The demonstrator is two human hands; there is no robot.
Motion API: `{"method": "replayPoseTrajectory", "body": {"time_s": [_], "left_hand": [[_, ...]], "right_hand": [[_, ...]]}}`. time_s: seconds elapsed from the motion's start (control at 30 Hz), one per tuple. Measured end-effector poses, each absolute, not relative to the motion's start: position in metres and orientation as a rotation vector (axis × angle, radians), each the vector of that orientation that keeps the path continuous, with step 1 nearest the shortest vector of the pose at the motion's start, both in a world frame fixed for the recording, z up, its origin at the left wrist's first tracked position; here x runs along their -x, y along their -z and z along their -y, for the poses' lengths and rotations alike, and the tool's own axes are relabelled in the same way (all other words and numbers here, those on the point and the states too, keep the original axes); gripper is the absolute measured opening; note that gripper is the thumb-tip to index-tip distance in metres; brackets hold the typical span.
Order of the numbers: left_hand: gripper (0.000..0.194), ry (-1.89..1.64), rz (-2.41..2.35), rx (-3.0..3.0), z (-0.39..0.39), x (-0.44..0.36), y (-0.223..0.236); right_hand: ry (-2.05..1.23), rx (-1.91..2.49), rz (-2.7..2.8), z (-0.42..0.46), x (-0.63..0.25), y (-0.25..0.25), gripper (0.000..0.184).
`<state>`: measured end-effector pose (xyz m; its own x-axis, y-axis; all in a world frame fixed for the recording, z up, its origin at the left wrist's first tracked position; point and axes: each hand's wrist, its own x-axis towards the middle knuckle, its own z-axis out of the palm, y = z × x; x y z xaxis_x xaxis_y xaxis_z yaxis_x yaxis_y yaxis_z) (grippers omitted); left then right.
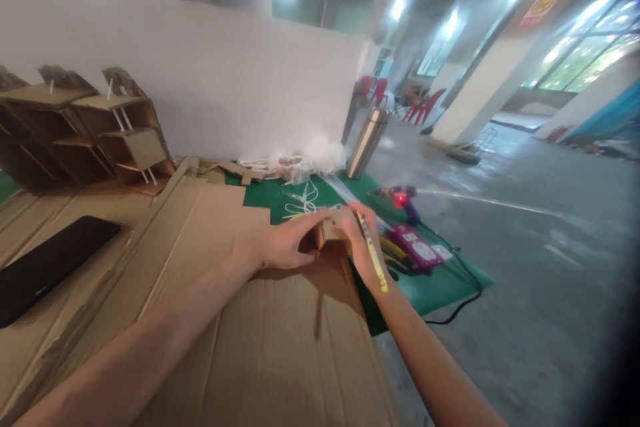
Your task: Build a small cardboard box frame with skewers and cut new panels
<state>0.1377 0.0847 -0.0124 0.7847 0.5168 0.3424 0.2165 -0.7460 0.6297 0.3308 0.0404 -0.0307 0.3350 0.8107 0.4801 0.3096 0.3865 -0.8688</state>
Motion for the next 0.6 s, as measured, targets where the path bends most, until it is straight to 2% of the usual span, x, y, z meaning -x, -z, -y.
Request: {"method": "replayPoseTrajectory", "body": {"time_s": [0.13,0.23,0.33,0.4,0.5,0.6], "left_hand": [[0.082,-0.685,-0.556,-2.386,-0.085,-0.137,0.015],[0.083,-0.677,-0.558,-2.373,-0.085,-0.137,0.014],[0.084,-0.667,-0.573,-2.366,-0.085,-0.137,0.014],[0.083,-0.66,-0.584,-2.36,-0.085,-0.137,0.014],[0.084,-0.65,-0.589,-2.355,-0.085,-0.137,0.013],[0.086,-0.642,-0.591,-2.352,-0.085,-0.137,0.011]], "right_hand": [[-0.201,1.201,1.091,-0.016,-0.331,0.028,0.033],[-0.35,1.23,1.103,0.01,-0.323,0.029,0.039],[-0.552,1.157,1.019,0.027,-0.31,0.029,0.026],[-0.494,1.066,0.957,0.031,-0.303,0.027,0.023],[-0.414,0.956,0.94,0.031,-0.299,0.027,0.03],[-0.377,1.015,0.954,0.031,-0.299,0.032,0.027]]}}
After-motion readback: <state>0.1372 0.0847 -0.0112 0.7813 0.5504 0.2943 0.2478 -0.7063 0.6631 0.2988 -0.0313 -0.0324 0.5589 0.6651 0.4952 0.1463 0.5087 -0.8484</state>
